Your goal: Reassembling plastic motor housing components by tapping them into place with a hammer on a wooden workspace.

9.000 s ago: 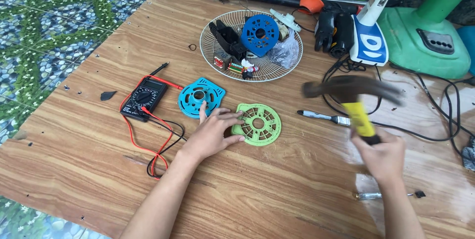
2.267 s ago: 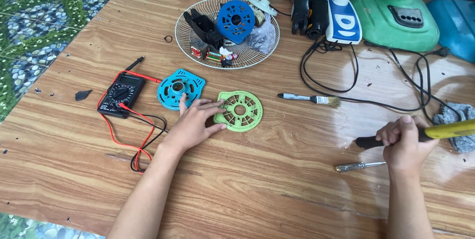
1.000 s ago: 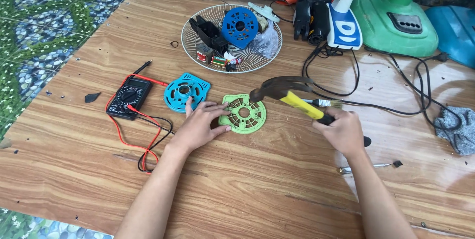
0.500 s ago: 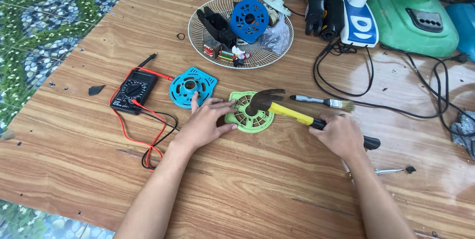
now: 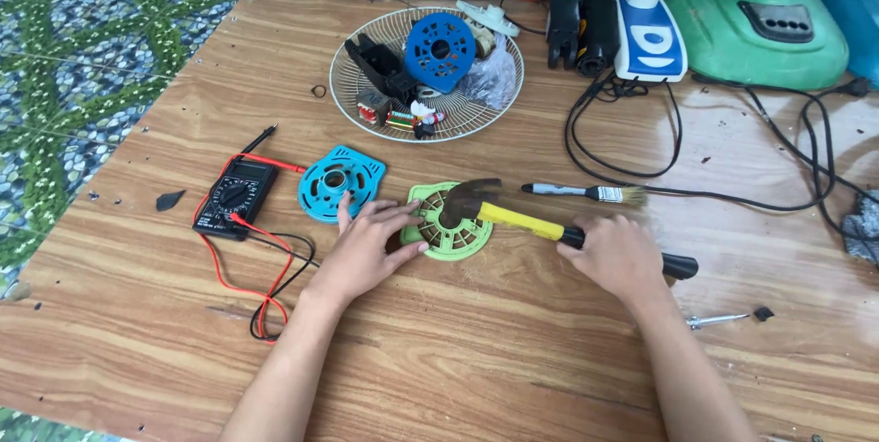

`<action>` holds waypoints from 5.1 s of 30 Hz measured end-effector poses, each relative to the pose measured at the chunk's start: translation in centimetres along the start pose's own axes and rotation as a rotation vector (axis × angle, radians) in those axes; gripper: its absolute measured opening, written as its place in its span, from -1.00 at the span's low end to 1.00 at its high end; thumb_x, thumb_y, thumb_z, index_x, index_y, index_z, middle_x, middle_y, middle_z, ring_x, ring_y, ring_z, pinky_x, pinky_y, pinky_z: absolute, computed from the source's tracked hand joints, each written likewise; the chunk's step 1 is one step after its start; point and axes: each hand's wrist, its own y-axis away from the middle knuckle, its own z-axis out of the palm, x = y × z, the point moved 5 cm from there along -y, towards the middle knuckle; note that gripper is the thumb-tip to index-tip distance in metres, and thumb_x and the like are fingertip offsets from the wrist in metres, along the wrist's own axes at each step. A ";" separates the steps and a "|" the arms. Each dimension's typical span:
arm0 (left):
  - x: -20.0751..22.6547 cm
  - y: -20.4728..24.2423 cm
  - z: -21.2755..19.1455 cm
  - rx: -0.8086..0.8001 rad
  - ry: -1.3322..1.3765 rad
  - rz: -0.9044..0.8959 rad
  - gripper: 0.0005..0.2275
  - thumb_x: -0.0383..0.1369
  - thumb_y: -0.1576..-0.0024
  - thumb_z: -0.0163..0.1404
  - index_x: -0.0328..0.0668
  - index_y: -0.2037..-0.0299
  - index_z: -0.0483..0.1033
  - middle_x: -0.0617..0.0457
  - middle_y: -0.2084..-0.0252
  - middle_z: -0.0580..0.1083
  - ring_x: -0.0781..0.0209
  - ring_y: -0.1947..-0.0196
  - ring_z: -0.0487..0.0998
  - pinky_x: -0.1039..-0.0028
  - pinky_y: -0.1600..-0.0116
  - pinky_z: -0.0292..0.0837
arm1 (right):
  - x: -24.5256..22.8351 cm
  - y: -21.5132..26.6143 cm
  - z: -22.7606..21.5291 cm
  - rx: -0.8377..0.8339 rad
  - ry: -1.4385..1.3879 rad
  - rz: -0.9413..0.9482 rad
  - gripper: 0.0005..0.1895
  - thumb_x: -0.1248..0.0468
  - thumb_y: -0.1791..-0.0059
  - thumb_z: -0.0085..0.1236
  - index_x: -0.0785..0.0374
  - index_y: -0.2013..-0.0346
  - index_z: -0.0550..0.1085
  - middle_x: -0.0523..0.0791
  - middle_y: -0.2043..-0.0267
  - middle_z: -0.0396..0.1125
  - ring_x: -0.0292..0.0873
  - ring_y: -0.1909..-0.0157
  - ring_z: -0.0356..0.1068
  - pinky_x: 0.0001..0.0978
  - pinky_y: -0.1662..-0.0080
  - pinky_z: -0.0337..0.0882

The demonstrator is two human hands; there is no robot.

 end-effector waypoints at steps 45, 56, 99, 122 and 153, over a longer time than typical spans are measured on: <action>-0.7 -22.1 -7.9 0.758 0.078 0.301 -0.83 -0.44 -0.06 0.26 -0.09 0.18 0.58 -0.01 0.28 0.45 -0.15 0.27 0.55 0.07 0.17 0.45 | -0.7 -0.5 -0.6 -0.100 0.025 -0.048 -0.56 -0.21 0.11 0.13 -0.06 0.12 0.56 0.01 0.27 0.52 0.17 0.08 0.56 0.02 -0.02 0.53; 1.0 1.4 -7.4 0.838 -0.387 0.571 -0.90 -0.46 -0.09 0.16 0.05 0.28 0.61 0.15 0.28 0.42 0.08 0.22 0.50 0.30 0.07 0.37 | 2.1 -1.1 1.1 0.156 -0.045 -0.010 -0.51 -0.31 0.15 0.09 -0.15 0.12 0.56 -0.03 0.34 0.55 0.09 0.07 0.58 -0.06 -0.08 0.53; 6.0 -3.8 3.2 -0.142 0.197 0.307 0.05 0.00 0.19 0.36 -0.15 -0.50 0.01 -0.21 -0.37 0.35 -0.19 -0.42 0.21 -0.46 -0.38 -0.41 | 6.2 4.8 -6.6 0.761 -0.886 -0.117 -0.67 0.34 -0.04 0.26 0.26 0.59 0.41 -0.11 0.77 0.19 -0.30 0.63 0.15 -0.45 0.46 0.20; -1.3 -5.7 3.4 -0.035 0.202 0.205 0.19 0.09 0.49 0.38 -0.08 -0.46 0.08 0.12 -0.38 0.38 0.15 -0.42 0.27 -0.05 -0.48 -0.44 | 1.9 2.0 -3.2 0.457 -0.131 -0.116 -0.76 0.18 0.12 0.38 0.21 0.24 0.61 -0.16 0.61 0.43 -0.20 0.66 0.33 -0.35 0.47 0.28; -1.1 -5.5 3.5 -0.038 0.217 0.189 0.13 0.09 0.49 0.37 0.01 -0.42 0.19 0.11 -0.43 0.32 0.12 -0.43 0.26 -0.02 -0.47 -0.41 | 2.0 1.3 -0.9 0.133 0.226 0.020 -0.60 -0.20 0.04 0.18 -0.07 0.08 0.57 -0.24 0.55 0.49 -0.23 0.52 0.46 -0.37 0.28 0.47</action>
